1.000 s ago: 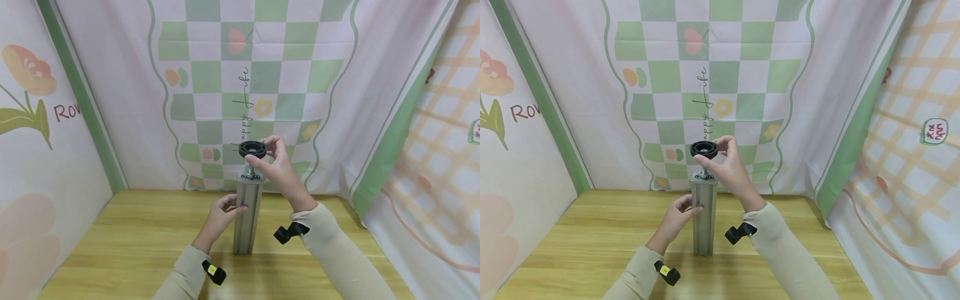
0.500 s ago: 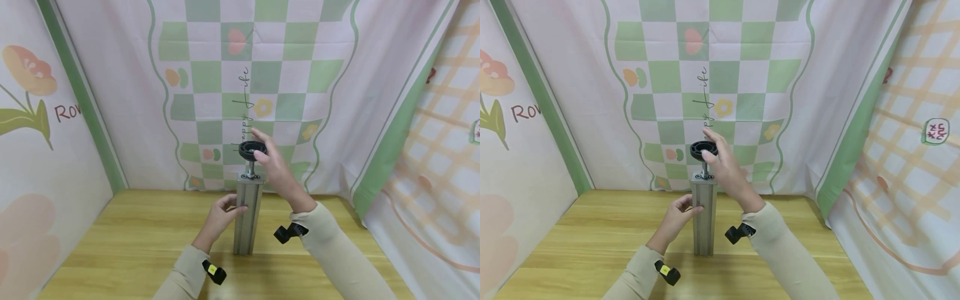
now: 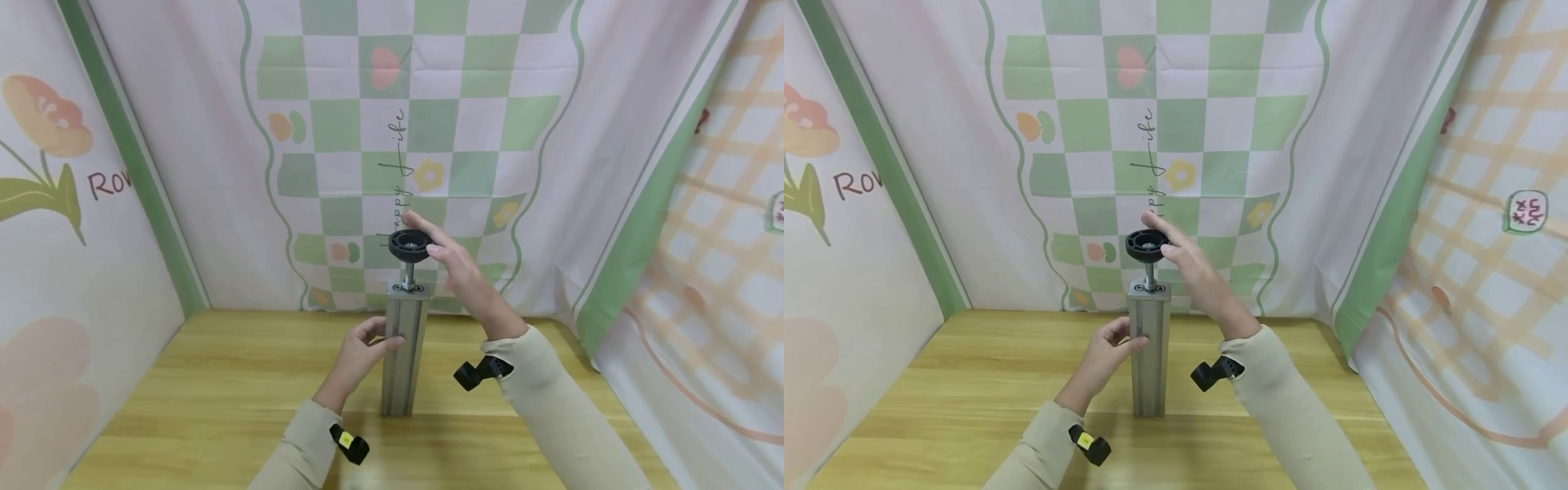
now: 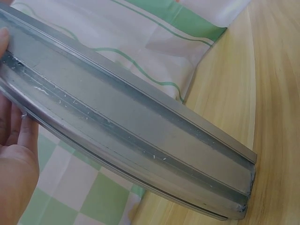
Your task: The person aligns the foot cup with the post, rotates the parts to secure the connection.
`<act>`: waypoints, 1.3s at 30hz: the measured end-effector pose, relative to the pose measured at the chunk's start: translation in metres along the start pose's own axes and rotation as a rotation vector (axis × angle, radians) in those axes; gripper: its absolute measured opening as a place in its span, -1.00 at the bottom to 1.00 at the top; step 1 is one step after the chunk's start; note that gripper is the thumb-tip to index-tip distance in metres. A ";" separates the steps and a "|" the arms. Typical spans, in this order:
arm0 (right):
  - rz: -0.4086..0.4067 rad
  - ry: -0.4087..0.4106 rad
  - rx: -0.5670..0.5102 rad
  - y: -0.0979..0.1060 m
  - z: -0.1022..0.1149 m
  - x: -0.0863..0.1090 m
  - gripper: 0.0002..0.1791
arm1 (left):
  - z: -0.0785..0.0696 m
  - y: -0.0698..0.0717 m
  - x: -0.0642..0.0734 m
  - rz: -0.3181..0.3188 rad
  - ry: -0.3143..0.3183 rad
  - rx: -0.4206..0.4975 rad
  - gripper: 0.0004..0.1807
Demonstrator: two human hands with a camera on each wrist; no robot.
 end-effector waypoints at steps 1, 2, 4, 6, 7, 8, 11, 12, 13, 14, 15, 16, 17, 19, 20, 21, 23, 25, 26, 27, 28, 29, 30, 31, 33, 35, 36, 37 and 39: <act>0.002 -0.001 0.001 0.000 0.001 0.000 -0.39 | 0.000 0.000 0.000 -0.002 0.000 -0.001 -0.58; 0.004 -0.004 0.002 0.000 0.001 0.001 -0.39 | 0.000 0.000 0.000 -0.003 0.000 -0.001 -0.58; 0.005 -0.011 0.015 0.001 0.002 0.002 -0.40 | 0.000 0.000 0.000 -0.002 0.003 0.000 -0.58; -0.004 -0.022 0.035 0.002 0.004 0.004 -0.42 | 0.000 0.000 0.000 0.001 0.001 0.001 -0.57; -0.010 -0.028 0.042 0.002 0.004 0.005 -0.42 | -0.001 0.000 0.000 0.001 0.000 0.001 -0.57; -0.016 -0.034 0.053 0.003 0.004 0.006 -0.43 | -0.001 0.000 0.000 0.002 -0.002 0.005 -0.56; -0.039 -0.052 0.074 0.004 0.005 0.008 -0.46 | -0.002 0.001 0.001 -0.001 -0.009 0.013 -0.55; -0.048 -0.059 0.080 0.005 0.005 0.008 -0.47 | -0.002 0.001 0.001 -0.003 -0.009 0.016 -0.55; -0.062 -0.067 0.101 0.005 0.006 0.009 -0.47 | -0.002 0.001 0.001 -0.004 -0.008 0.018 -0.55; -0.077 -0.076 0.128 0.006 0.006 0.009 -0.48 | -0.002 0.001 0.001 -0.004 -0.007 0.019 -0.55; -0.093 -0.084 0.154 0.007 0.006 0.010 -0.49 | -0.003 0.001 0.001 -0.003 -0.005 0.018 -0.54; -0.110 -0.090 0.179 0.008 0.007 0.010 -0.50 | -0.003 0.001 0.001 -0.002 -0.003 0.015 -0.54; -0.128 -0.095 0.210 0.008 0.008 0.011 -0.50 | -0.002 0.000 0.001 0.000 0.001 0.013 -0.54; -0.166 -0.101 0.274 0.010 0.010 0.012 -0.51 | -0.002 0.000 0.001 0.001 0.005 0.005 -0.54; -0.183 -0.098 0.298 0.010 0.011 0.012 -0.51 | -0.002 0.000 0.001 0.002 0.008 0.001 -0.53; -0.197 -0.093 0.316 0.010 0.013 0.011 -0.51 | -0.001 0.000 0.001 0.002 0.009 -0.002 -0.53; -0.227 -0.083 0.352 0.010 0.015 0.011 -0.50 | -0.001 0.000 0.001 0.002 0.011 -0.006 -0.53; -0.255 -0.073 0.379 0.010 0.017 0.010 -0.50 | -0.001 0.000 0.001 0.002 0.012 -0.008 -0.52; -0.269 -0.069 0.393 0.011 0.018 0.010 -0.50 | -0.001 0.000 0.001 0.002 0.011 -0.008 -0.52; -0.282 -0.071 0.404 0.011 0.018 0.010 -0.49 | -0.001 0.001 0.001 0.002 0.011 -0.007 -0.52; -0.296 -0.074 0.419 0.011 0.019 0.009 -0.48 | -0.001 0.001 0.001 0.002 0.012 -0.007 -0.52; -0.307 -0.079 0.433 0.010 0.019 0.009 -0.46 | -0.001 0.001 0.001 0.001 0.011 -0.005 -0.52; -0.319 -0.084 0.447 0.010 0.019 0.008 -0.44 | -0.001 0.001 0.001 0.000 0.013 -0.004 -0.52; -0.332 -0.089 0.462 0.010 0.019 0.008 -0.42 | -0.001 0.001 0.001 -0.001 0.015 -0.003 -0.52; -0.354 -0.094 0.478 0.009 0.018 0.008 -0.36 | 0.000 0.001 0.001 -0.002 0.019 -0.002 -0.53; -0.372 -0.082 0.483 0.009 0.018 0.008 -0.31 | 0.000 0.001 0.002 -0.003 0.024 -0.005 -0.54; -0.379 -0.072 0.479 0.008 0.017 0.009 -0.30 | 0.000 0.001 0.002 -0.003 0.025 -0.006 -0.54; -0.381 -0.064 0.476 0.008 0.016 0.009 -0.29 | 0.000 0.000 0.002 -0.002 0.026 -0.008 -0.54; -0.367 -0.049 0.464 0.006 0.015 0.009 -0.30 | -0.001 0.000 0.002 0.000 0.025 -0.010 -0.55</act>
Point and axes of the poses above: each hand's wrist, its own x-axis away from the middle knuckle, its own y-axis out of the back of the hand, z = x × y, the point moved 9 cm from there along -x, towards the middle knuckle, and after that the axes turned 4 degrees about z, right-handed, at the moved point
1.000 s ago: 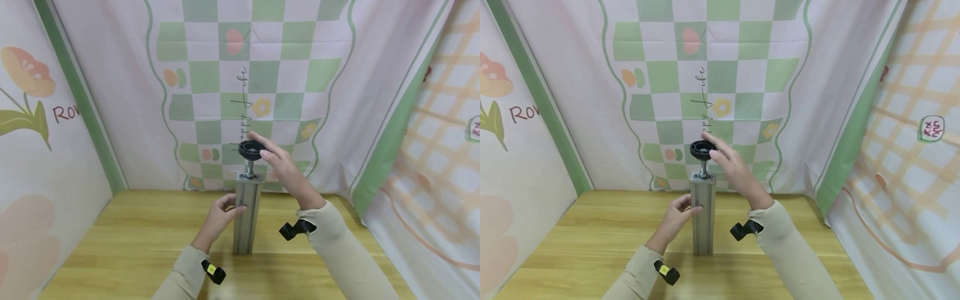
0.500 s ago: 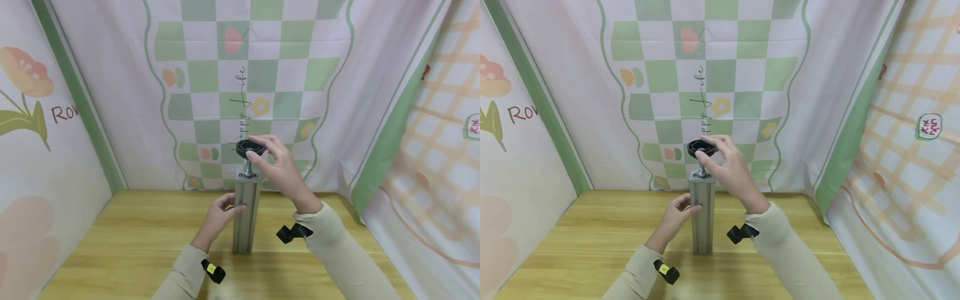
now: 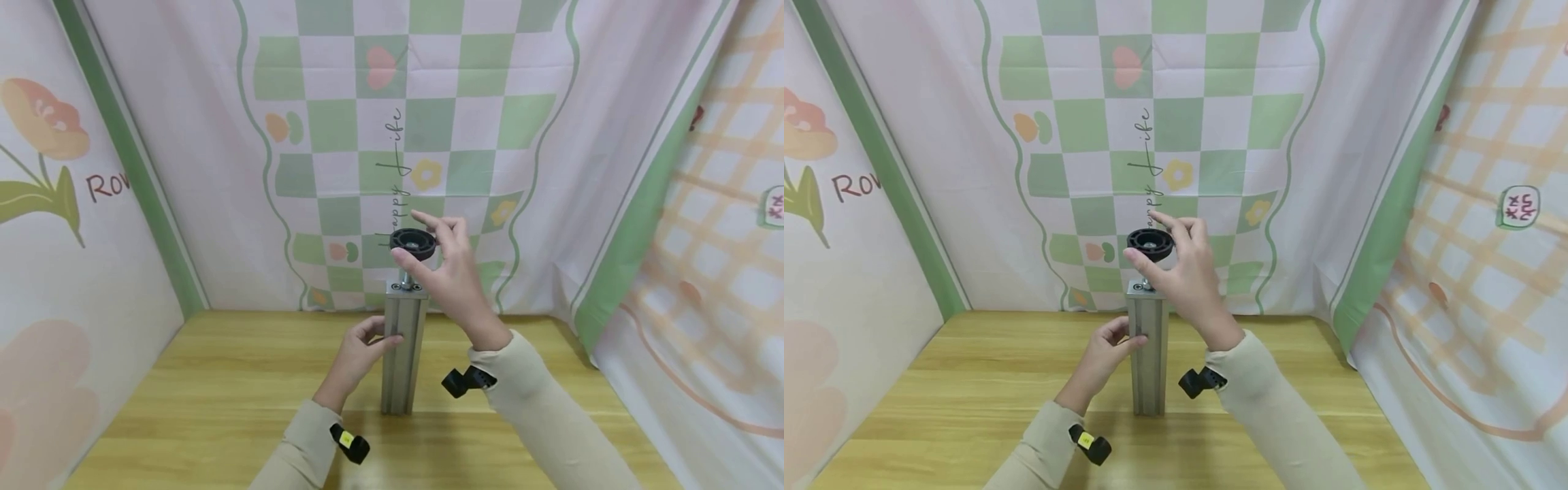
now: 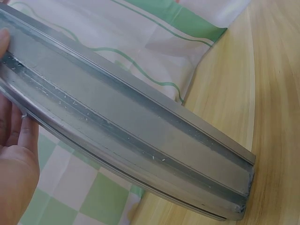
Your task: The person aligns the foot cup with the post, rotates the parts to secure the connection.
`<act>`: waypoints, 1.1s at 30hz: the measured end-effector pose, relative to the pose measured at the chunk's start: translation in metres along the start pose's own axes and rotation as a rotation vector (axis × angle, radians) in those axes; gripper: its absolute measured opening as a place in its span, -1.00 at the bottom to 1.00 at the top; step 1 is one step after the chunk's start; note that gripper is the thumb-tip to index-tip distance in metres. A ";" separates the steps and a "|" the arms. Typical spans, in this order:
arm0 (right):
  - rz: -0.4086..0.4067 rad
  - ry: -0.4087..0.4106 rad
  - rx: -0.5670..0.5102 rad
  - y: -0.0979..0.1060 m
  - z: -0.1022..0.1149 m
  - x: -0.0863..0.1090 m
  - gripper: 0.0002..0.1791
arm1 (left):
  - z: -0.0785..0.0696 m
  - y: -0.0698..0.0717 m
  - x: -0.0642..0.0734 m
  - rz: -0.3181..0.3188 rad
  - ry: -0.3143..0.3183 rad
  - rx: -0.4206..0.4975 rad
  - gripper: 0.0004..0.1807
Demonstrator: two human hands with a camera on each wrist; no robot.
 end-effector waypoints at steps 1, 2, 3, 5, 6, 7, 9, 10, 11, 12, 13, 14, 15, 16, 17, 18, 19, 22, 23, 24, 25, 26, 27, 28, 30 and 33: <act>0.011 0.006 -0.012 -0.001 0.000 0.000 -0.32 | -0.001 0.000 0.000 -0.001 -0.003 0.001 -0.55; 0.026 0.008 -0.030 -0.003 -0.001 0.000 -0.33 | -0.001 0.000 0.000 -0.002 -0.003 0.002 -0.55; 0.043 0.008 -0.053 -0.004 -0.002 -0.001 -0.35 | -0.001 0.000 0.000 -0.003 -0.007 0.004 -0.56; 0.080 0.004 -0.116 -0.006 -0.004 -0.001 -0.36 | -0.001 0.000 0.000 -0.005 -0.010 0.007 -0.57; 0.094 0.001 -0.152 -0.007 -0.005 -0.002 -0.36 | -0.001 0.000 0.000 -0.007 -0.011 0.007 -0.57; 0.107 -0.007 -0.195 -0.008 -0.007 -0.002 -0.36 | -0.001 0.000 0.000 -0.008 -0.014 0.009 -0.57; 0.128 -0.016 -0.263 -0.009 -0.011 -0.002 -0.36 | -0.001 0.000 0.000 -0.008 -0.014 0.010 -0.57; 0.136 -0.018 -0.290 -0.010 -0.013 -0.002 -0.37 | -0.001 0.000 0.000 -0.008 -0.012 0.010 -0.57; 0.145 -0.020 -0.314 -0.011 -0.015 -0.001 -0.37 | 0.000 0.000 0.000 -0.008 -0.012 0.009 -0.57; 0.154 -0.019 -0.330 -0.012 -0.016 -0.001 -0.37 | 0.000 0.000 0.000 -0.009 -0.010 0.009 -0.56; 0.163 -0.019 -0.346 -0.012 -0.018 0.000 -0.37 | 0.000 0.000 -0.001 -0.009 -0.009 0.007 -0.56; 0.171 -0.017 -0.358 -0.013 -0.019 0.000 -0.38 | 0.001 0.000 -0.001 -0.010 -0.007 0.006 -0.57; 0.180 -0.015 -0.372 -0.014 -0.019 0.000 -0.38 | 0.001 0.000 -0.001 -0.011 -0.007 0.006 -0.57; 0.191 -0.016 -0.383 -0.015 -0.020 0.000 -0.39 | 0.001 0.000 -0.001 -0.011 -0.007 0.006 -0.57; 0.201 -0.015 -0.394 -0.016 -0.021 0.000 -0.39 | 0.001 0.000 -0.001 -0.013 -0.006 0.006 -0.57; 0.207 -0.016 -0.407 -0.016 -0.021 -0.001 -0.40 | 0.001 0.000 -0.001 -0.014 -0.006 0.004 -0.58; 0.211 -0.020 -0.416 -0.017 -0.021 -0.001 -0.40 | 0.001 0.000 -0.002 -0.015 -0.007 0.003 -0.58; 0.211 -0.037 -0.439 -0.017 -0.023 0.000 -0.40 | 0.001 0.001 -0.002 -0.019 -0.009 0.000 -0.59; 0.207 -0.046 -0.449 -0.017 -0.024 0.000 -0.40 | 0.001 0.001 -0.002 -0.020 -0.011 0.000 -0.59; 0.200 -0.057 -0.457 -0.018 -0.025 0.000 -0.39 | 0.001 0.001 -0.002 -0.021 -0.011 -0.002 -0.59; 0.193 -0.069 -0.462 -0.018 -0.027 0.001 -0.39 | 0.001 0.001 -0.001 -0.021 -0.013 -0.003 -0.59; 0.185 -0.081 -0.471 -0.018 -0.028 0.002 -0.38 | 0.001 0.001 -0.001 -0.021 -0.012 -0.002 -0.58; 0.176 -0.094 -0.480 -0.018 -0.029 0.002 -0.38 | 0.002 0.000 -0.001 -0.020 -0.011 -0.001 -0.58; 0.165 -0.107 -0.489 -0.018 -0.030 0.003 -0.39 | 0.001 0.000 -0.001 -0.018 -0.012 0.000 -0.57; 0.141 -0.128 -0.501 -0.019 -0.032 0.005 -0.39 | 0.001 0.000 -0.001 -0.015 -0.011 0.001 -0.56; 0.093 -0.156 -0.518 -0.020 -0.034 0.008 -0.40 | 0.000 0.000 -0.001 -0.010 -0.010 0.002 -0.56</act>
Point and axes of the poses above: each hand's wrist, its own x-axis away from the middle knuckle, its own y-axis out of the back of the hand, z = x × y, the point moved 9 cm from there along -x, towards the middle knuckle, and after that the axes turned 4 degrees about z, right-handed, at the moved point
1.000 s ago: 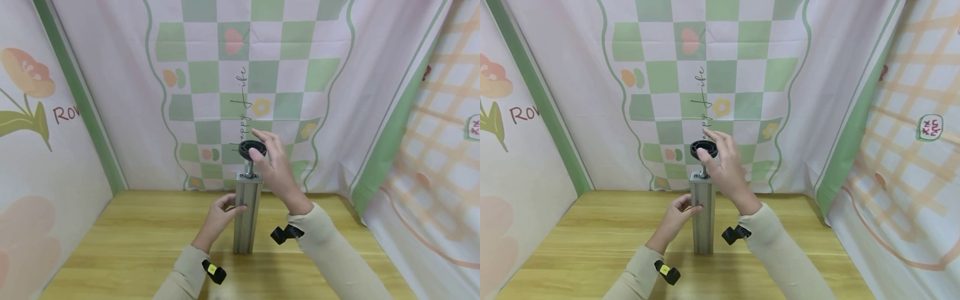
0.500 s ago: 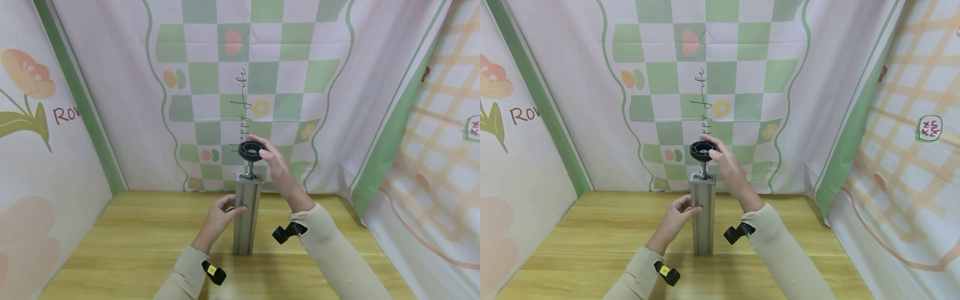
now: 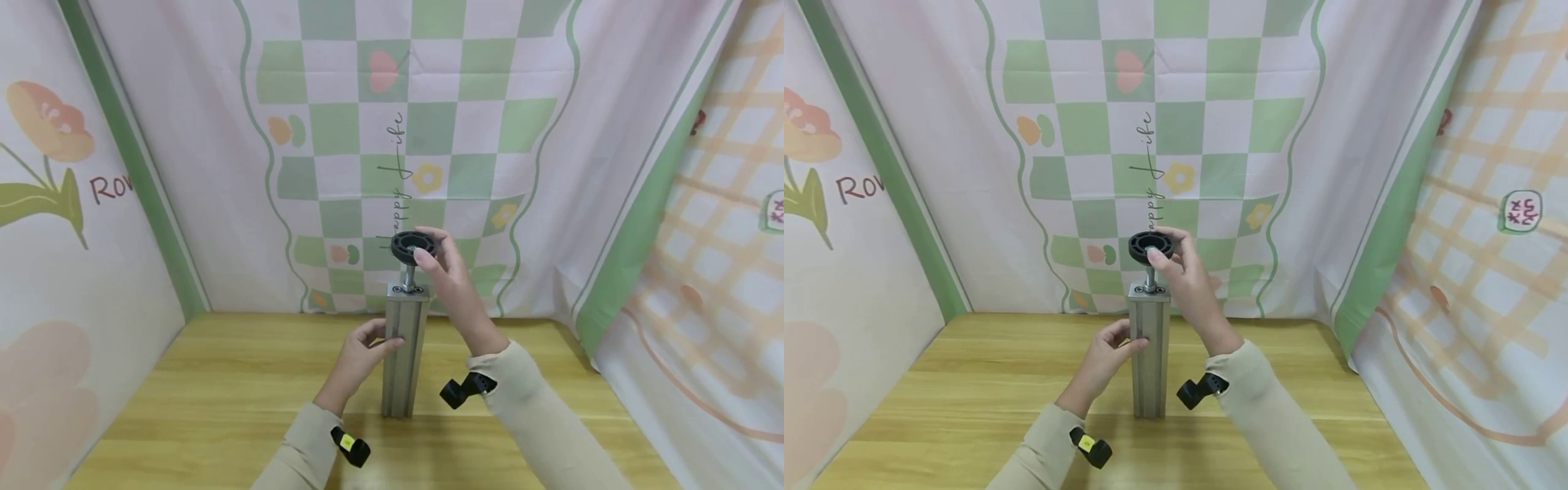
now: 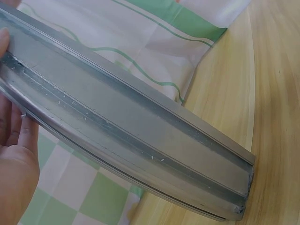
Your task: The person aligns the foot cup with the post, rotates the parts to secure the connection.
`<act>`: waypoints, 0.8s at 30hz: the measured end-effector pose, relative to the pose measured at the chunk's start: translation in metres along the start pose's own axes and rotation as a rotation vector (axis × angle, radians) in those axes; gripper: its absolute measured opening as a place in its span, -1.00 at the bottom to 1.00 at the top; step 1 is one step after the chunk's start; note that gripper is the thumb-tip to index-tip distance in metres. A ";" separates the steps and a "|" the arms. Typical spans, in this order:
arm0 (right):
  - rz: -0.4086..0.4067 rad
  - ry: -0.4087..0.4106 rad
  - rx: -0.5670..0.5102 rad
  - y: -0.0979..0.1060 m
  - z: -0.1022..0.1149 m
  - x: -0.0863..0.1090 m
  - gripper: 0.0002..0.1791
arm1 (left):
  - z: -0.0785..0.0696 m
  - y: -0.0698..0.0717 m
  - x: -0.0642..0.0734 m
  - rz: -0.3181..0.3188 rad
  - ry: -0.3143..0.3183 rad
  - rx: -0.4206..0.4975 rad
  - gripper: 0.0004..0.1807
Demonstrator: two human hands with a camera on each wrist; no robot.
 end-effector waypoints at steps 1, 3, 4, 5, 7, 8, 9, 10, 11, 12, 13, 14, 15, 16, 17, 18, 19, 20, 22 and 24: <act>-0.019 -0.001 -0.007 0.000 -0.001 0.001 -0.41 | 0.000 0.000 0.000 0.002 0.000 0.000 -0.56; -0.054 -0.001 -0.017 0.001 -0.002 0.002 -0.40 | 0.000 0.000 0.000 0.004 0.000 0.003 -0.56; -0.070 0.003 -0.020 0.001 -0.002 0.003 -0.40 | 0.001 0.000 0.000 0.003 0.000 0.006 -0.56; -0.087 0.009 -0.017 0.001 -0.002 0.003 -0.40 | 0.001 0.000 0.000 0.003 -0.001 0.008 -0.56; -0.119 0.022 -0.005 0.001 -0.002 0.003 -0.39 | 0.001 0.000 0.000 0.003 -0.001 0.012 -0.56; -0.134 0.028 0.005 0.001 -0.001 0.004 -0.39 | 0.001 0.000 0.000 0.004 0.000 0.011 -0.56; -0.150 0.034 0.015 0.001 0.000 0.004 -0.39 | 0.001 0.000 0.000 0.004 0.000 0.011 -0.56; -0.167 0.041 0.030 0.001 0.001 0.004 -0.38 | 0.002 0.000 0.000 0.005 0.001 0.012 -0.56; -0.183 0.045 0.044 0.001 0.001 0.004 -0.38 | 0.002 -0.001 0.000 0.006 0.002 0.013 -0.56; -0.195 0.052 0.051 0.001 0.003 0.004 -0.38 | 0.002 -0.001 0.000 0.007 0.004 0.012 -0.56; -0.207 0.057 0.058 0.000 0.004 0.004 -0.37 | 0.001 -0.001 0.000 0.007 0.005 0.014 -0.56; -0.218 0.061 0.065 0.000 0.005 0.004 -0.37 | 0.001 -0.001 0.001 0.006 0.006 0.015 -0.56; -0.230 0.065 0.070 -0.001 0.006 0.004 -0.38 | 0.001 -0.001 0.001 0.006 0.005 0.016 -0.56; -0.240 0.070 0.073 -0.001 0.007 0.004 -0.38 | 0.001 -0.001 0.001 0.005 0.006 0.017 -0.56; -0.249 0.075 0.073 -0.001 0.008 0.004 -0.38 | 0.000 -0.001 0.001 0.005 0.003 0.019 -0.56; -0.257 0.079 0.075 -0.002 0.008 0.004 -0.38 | 0.000 -0.001 0.001 0.004 0.002 0.018 -0.57; -0.266 0.080 0.078 -0.002 0.009 0.004 -0.37 | 0.000 -0.001 0.000 0.003 -0.001 0.021 -0.57; -0.271 0.083 0.078 -0.002 0.009 0.004 -0.36 | 0.000 -0.001 0.000 0.002 -0.003 0.020 -0.57; -0.265 0.087 0.063 -0.003 0.009 0.004 -0.30 | 0.000 -0.001 0.000 0.000 -0.005 0.020 -0.57; -0.242 0.086 0.036 -0.005 0.008 0.003 -0.18 | 0.000 -0.001 0.001 0.001 -0.003 0.019 -0.57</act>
Point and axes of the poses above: each hand's wrist, its own x-axis away from the middle knuckle, its own y-axis out of the back of the hand, z = x × y, the point moved 9 cm from there along -x, towards the middle knuckle, and after that the axes turned 4 degrees about z, right-handed, at the moved point
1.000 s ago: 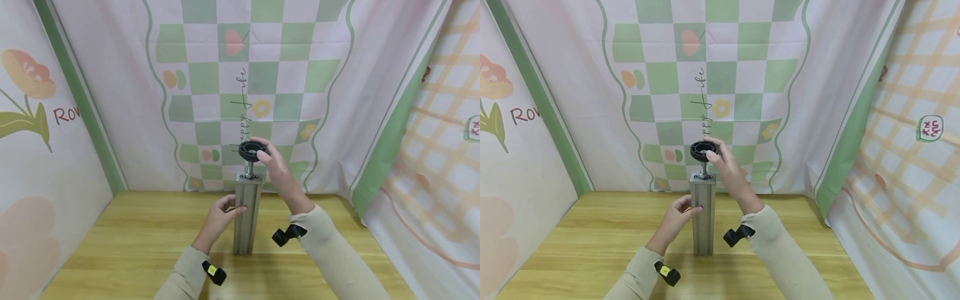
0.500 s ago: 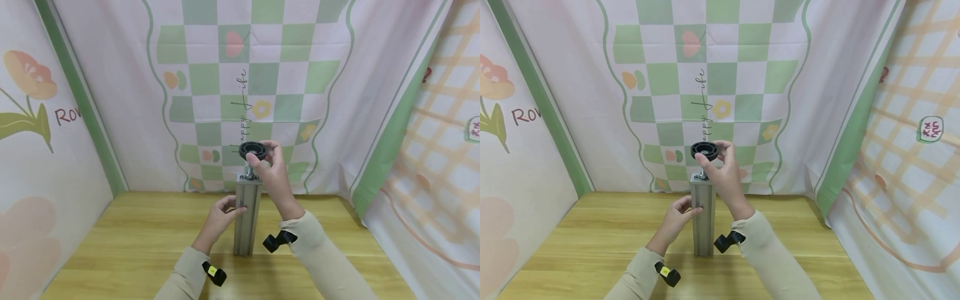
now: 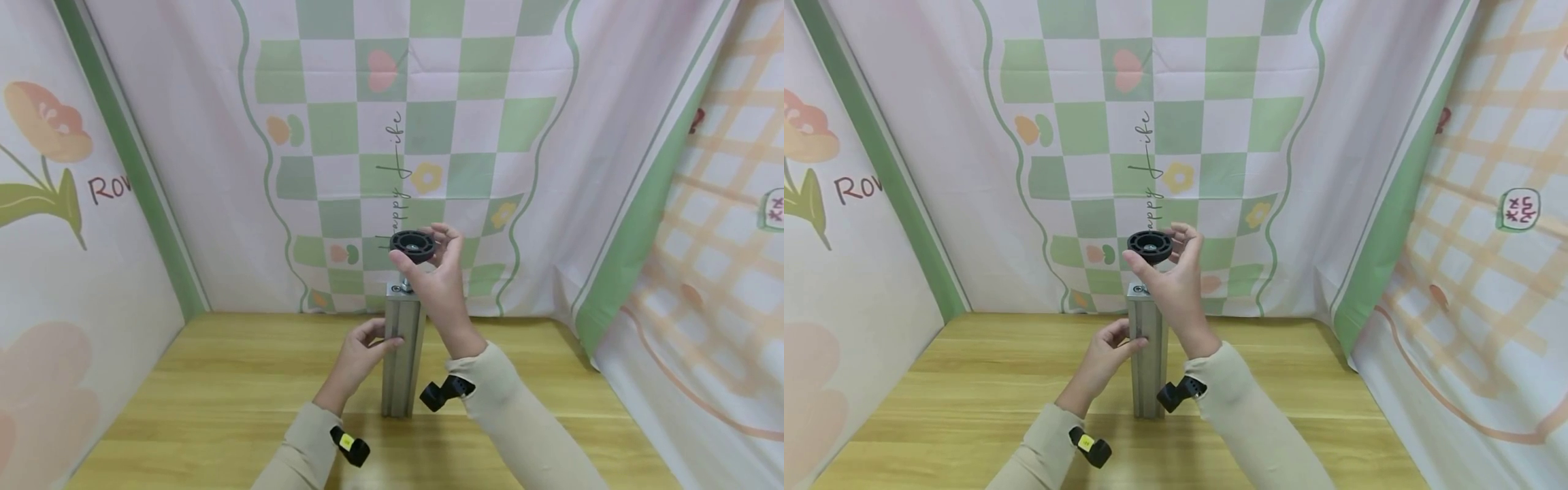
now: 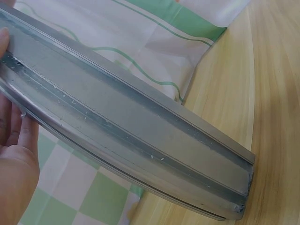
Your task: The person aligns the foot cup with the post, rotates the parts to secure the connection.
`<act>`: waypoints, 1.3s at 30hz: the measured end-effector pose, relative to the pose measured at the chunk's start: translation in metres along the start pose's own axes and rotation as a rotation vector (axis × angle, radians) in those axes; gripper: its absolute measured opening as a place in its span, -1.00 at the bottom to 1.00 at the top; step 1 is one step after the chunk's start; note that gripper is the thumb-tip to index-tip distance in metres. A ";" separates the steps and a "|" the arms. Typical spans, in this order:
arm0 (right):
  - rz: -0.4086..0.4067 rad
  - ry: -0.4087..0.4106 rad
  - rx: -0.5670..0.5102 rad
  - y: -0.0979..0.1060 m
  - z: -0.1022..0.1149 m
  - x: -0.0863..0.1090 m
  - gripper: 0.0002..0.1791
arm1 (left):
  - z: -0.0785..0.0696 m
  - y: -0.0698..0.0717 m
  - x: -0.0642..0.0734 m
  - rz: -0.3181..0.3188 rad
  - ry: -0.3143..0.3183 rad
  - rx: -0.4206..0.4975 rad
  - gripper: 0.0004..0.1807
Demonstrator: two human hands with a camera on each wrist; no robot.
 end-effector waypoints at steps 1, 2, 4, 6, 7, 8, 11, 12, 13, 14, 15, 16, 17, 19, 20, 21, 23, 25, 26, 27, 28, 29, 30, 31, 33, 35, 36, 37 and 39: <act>0.017 -0.003 -0.014 -0.001 -0.001 0.000 -0.13 | 0.000 0.000 0.000 0.002 0.001 0.001 -0.56; 0.040 -0.004 -0.025 -0.002 -0.001 0.000 -0.08 | 0.000 0.000 0.000 0.004 0.004 0.001 -0.56; 0.092 -0.010 -0.044 -0.004 -0.001 0.000 -0.08 | 0.000 -0.001 0.000 0.009 0.005 0.003 -0.56; 0.147 -0.006 -0.054 -0.007 -0.001 -0.002 -0.16 | 0.000 -0.001 0.000 0.011 0.004 0.007 -0.56; 0.175 0.002 -0.061 -0.008 -0.001 -0.003 -0.20 | 0.000 -0.001 0.000 0.011 0.003 0.009 -0.56; 0.199 0.009 -0.075 -0.009 0.000 -0.004 -0.24 | 0.000 -0.001 0.000 0.011 0.000 0.010 -0.56; 0.248 0.037 -0.127 -0.009 0.003 -0.008 -0.31 | -0.001 -0.001 -0.001 0.006 -0.005 0.013 -0.58; 0.257 0.046 -0.145 -0.009 0.003 -0.009 -0.33 | -0.001 -0.001 -0.001 0.006 -0.006 0.014 -0.58; 0.264 0.050 -0.158 -0.009 0.004 -0.010 -0.34 | -0.001 -0.001 -0.001 0.004 -0.007 0.013 -0.59; 0.268 0.053 -0.165 -0.009 0.004 -0.011 -0.34 | -0.001 -0.001 -0.001 0.003 -0.008 0.014 -0.60; 0.273 0.055 -0.174 -0.008 0.004 -0.011 -0.35 | -0.001 -0.001 -0.001 0.002 -0.006 0.016 -0.60; 0.277 0.056 -0.182 -0.008 0.003 -0.012 -0.35 | -0.001 -0.001 -0.001 0.001 -0.005 0.021 -0.61; 0.280 0.052 -0.192 -0.008 0.002 -0.012 -0.35 | -0.001 -0.001 -0.001 -0.001 -0.005 0.021 -0.62; 0.287 0.042 -0.202 -0.008 0.001 -0.013 -0.36 | -0.002 0.000 0.000 -0.004 -0.004 0.020 -0.62; 0.289 0.038 -0.210 -0.008 0.000 -0.013 -0.36 | -0.002 0.000 0.000 -0.004 -0.005 0.019 -0.62; 0.291 0.036 -0.218 -0.007 -0.001 -0.013 -0.36 | -0.002 0.000 0.000 -0.004 -0.005 0.014 -0.62; 0.294 0.032 -0.229 -0.007 -0.003 -0.013 -0.36 | -0.001 0.000 0.000 -0.002 -0.007 0.007 -0.61; 0.294 0.031 -0.236 -0.006 -0.004 -0.013 -0.36 | -0.001 0.000 0.000 0.001 -0.009 0.005 -0.61; 0.293 0.033 -0.237 -0.006 -0.004 -0.012 -0.36 | -0.001 0.000 0.000 0.002 -0.009 0.006 -0.62; 0.290 0.033 -0.238 -0.005 -0.004 -0.012 -0.36 | -0.001 -0.001 0.000 0.004 -0.011 0.006 -0.62; 0.288 0.034 -0.239 -0.005 -0.004 -0.012 -0.36 | -0.001 -0.001 0.000 0.004 -0.010 0.007 -0.62; 0.286 0.038 -0.238 -0.004 -0.004 -0.012 -0.36 | -0.002 -0.001 0.000 0.004 -0.010 0.008 -0.62; 0.281 0.040 -0.239 -0.004 -0.004 -0.011 -0.36 | -0.002 -0.001 0.000 0.003 -0.010 0.005 -0.62; 0.273 0.044 -0.240 -0.003 -0.004 -0.011 -0.37 | -0.002 -0.001 0.000 0.003 -0.009 0.005 -0.62; 0.253 0.056 -0.245 -0.002 -0.003 -0.011 -0.39 | -0.002 -0.001 0.000 0.002 -0.009 0.006 -0.62; 0.228 0.068 -0.243 -0.001 -0.002 -0.010 -0.42 | -0.002 -0.001 0.000 0.002 -0.009 0.013 -0.61; 0.212 0.071 -0.242 0.000 -0.002 -0.009 -0.43 | -0.002 -0.001 0.000 0.002 -0.009 0.016 -0.61; 0.197 0.073 -0.238 0.000 -0.002 -0.009 -0.44 | -0.002 -0.001 0.000 0.004 -0.010 0.022 -0.61; 0.164 0.064 -0.229 0.002 -0.003 -0.007 -0.45 | -0.001 -0.001 0.001 0.007 -0.011 0.029 -0.60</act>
Point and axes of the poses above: each hand's wrist, its own x-axis away from the middle knuckle, its own y-axis out of the back of the hand, z = x × y, the point moved 9 cm from there along -x, towards the middle knuckle, and after that the axes turned 4 degrees about z, right-handed, at the moved point
